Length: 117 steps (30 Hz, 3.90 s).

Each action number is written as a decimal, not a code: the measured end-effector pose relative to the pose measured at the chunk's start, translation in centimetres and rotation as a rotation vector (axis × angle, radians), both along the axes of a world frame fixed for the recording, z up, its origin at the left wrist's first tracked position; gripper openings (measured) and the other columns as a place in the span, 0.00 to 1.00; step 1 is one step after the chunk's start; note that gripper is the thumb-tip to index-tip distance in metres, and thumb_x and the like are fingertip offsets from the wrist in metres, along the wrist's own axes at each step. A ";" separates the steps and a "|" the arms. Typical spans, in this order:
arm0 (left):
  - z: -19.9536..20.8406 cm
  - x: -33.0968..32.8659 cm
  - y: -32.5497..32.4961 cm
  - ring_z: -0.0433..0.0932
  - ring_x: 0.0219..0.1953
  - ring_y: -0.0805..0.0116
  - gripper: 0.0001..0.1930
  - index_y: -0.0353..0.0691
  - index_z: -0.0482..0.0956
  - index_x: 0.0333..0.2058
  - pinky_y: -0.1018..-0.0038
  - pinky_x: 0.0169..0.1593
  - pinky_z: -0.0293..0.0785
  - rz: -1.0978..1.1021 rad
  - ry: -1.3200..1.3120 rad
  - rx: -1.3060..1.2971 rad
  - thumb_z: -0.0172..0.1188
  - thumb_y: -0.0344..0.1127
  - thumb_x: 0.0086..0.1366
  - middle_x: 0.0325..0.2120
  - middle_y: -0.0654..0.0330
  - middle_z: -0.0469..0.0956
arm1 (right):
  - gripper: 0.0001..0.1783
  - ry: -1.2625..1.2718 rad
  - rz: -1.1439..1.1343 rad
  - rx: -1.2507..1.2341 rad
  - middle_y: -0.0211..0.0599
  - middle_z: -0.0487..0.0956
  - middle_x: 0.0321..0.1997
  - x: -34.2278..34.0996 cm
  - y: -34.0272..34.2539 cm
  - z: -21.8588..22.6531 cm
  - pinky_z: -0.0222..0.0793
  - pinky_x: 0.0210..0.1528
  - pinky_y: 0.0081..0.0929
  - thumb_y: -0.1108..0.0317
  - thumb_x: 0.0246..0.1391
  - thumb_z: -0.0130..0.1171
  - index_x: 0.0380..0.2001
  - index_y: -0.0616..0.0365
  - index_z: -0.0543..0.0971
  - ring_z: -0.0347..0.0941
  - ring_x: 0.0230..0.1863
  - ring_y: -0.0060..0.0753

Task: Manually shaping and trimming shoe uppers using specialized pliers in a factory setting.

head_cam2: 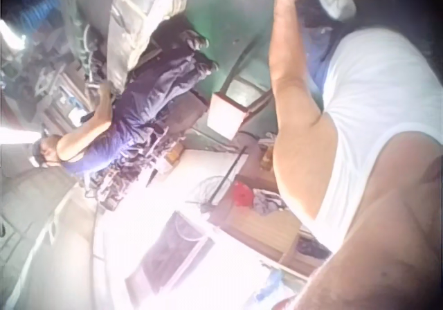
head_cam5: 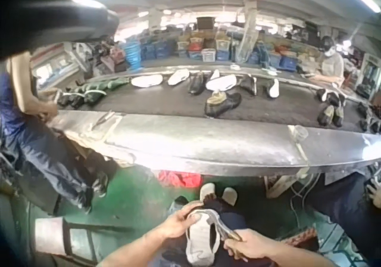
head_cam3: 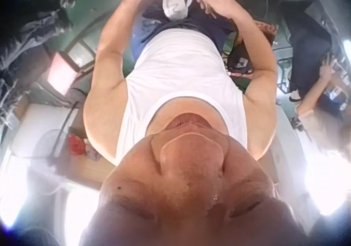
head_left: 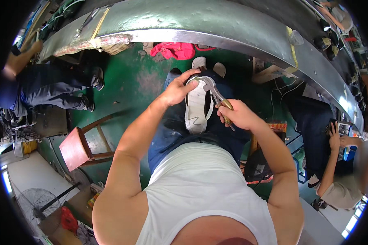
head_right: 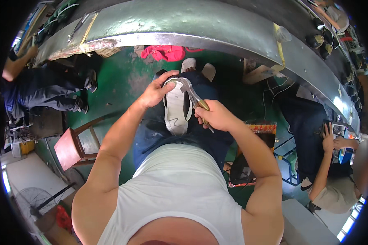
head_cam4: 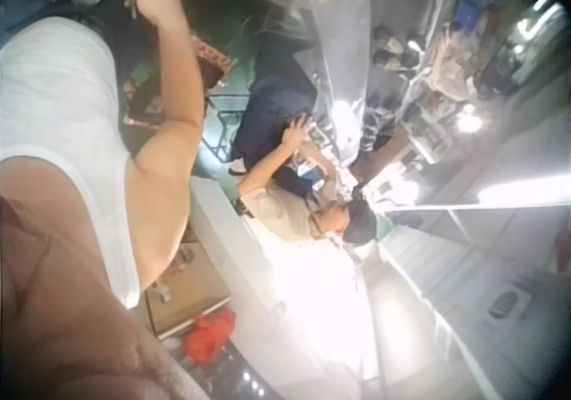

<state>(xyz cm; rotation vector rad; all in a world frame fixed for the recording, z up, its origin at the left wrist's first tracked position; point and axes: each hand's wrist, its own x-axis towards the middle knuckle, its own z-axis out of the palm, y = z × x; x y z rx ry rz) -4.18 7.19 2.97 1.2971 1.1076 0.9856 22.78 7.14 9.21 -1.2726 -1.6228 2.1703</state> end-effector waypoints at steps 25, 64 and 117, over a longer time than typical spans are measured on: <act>1.5 4.1 2.1 0.72 0.47 0.75 0.27 0.48 0.64 0.64 0.75 0.53 0.71 -0.143 0.189 -0.113 0.60 0.33 0.68 0.48 0.63 0.74 | 0.12 -0.044 -0.145 0.185 0.35 0.80 0.29 3.5 -3.2 -3.6 0.72 0.36 0.29 0.66 0.59 0.57 0.42 0.63 0.77 0.75 0.30 0.26; -2.6 3.4 -4.7 0.77 0.50 0.69 0.34 0.40 0.65 0.64 0.73 0.55 0.72 0.072 0.058 -0.292 0.46 0.14 0.56 0.50 0.58 0.77 | 0.40 -0.354 -0.307 0.516 0.58 0.79 0.46 -1.1 -2.1 -8.8 0.72 0.54 0.37 0.62 0.38 0.74 0.52 0.71 0.66 0.78 0.50 0.51; -5.2 7.4 -6.6 0.75 0.53 0.41 0.23 0.39 0.65 0.64 0.61 0.56 0.72 0.252 0.488 0.121 0.43 0.41 0.73 0.60 0.43 0.69 | 0.21 -0.603 0.180 1.002 0.56 0.76 0.42 2.4 -3.4 -2.9 0.71 0.50 0.46 0.72 0.55 0.56 0.51 0.69 0.68 0.75 0.45 0.59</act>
